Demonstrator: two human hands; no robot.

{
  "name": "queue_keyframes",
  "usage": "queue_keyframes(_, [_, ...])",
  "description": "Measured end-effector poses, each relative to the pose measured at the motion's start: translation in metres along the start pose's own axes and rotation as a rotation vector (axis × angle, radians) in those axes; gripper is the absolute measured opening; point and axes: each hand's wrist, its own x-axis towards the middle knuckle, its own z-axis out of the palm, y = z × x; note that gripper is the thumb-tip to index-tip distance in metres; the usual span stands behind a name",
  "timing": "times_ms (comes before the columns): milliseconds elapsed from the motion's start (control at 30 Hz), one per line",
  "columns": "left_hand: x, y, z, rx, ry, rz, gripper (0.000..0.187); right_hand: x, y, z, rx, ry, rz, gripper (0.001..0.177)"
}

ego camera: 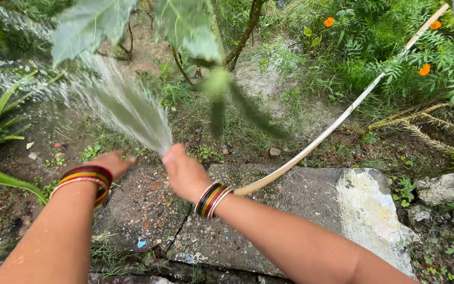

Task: The person waters several plants and a garden area using a hose, spraying water over the leaves and soil.

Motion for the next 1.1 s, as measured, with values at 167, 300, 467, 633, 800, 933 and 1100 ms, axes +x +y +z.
queue_keyframes(167, [-0.032,0.059,-0.05,-0.161,0.135,0.022,0.078,0.043,0.008,-0.044,0.046,0.216,0.021,0.024])
queue_keyframes(300, [-0.07,0.109,-0.091,-0.189,0.263,-0.094,0.081,0.055,0.003,-0.081,0.187,0.338,-0.031,0.027])
queue_keyframes(467, [-0.071,0.144,-0.109,-0.223,0.429,-0.044,0.084,0.051,-0.008,-0.103,0.249,0.353,-0.091,0.026])
queue_keyframes(633, [-0.072,0.166,-0.109,-0.244,0.42,-0.025,0.083,0.045,-0.009,-0.111,0.26,0.318,-0.049,0.026])
queue_keyframes(800, [-0.079,0.167,-0.109,-0.219,0.378,-0.067,0.083,0.036,-0.015,-0.103,0.175,0.275,-0.071,0.028])
queue_keyframes(933, [-0.076,0.161,-0.105,-0.215,0.384,-0.108,0.084,0.018,-0.031,-0.078,0.128,0.254,-0.164,0.03])
queue_keyframes(1100, [-0.073,0.155,-0.104,-0.204,0.317,-0.16,0.085,0.014,-0.043,-0.077,0.143,0.218,-0.097,0.03])
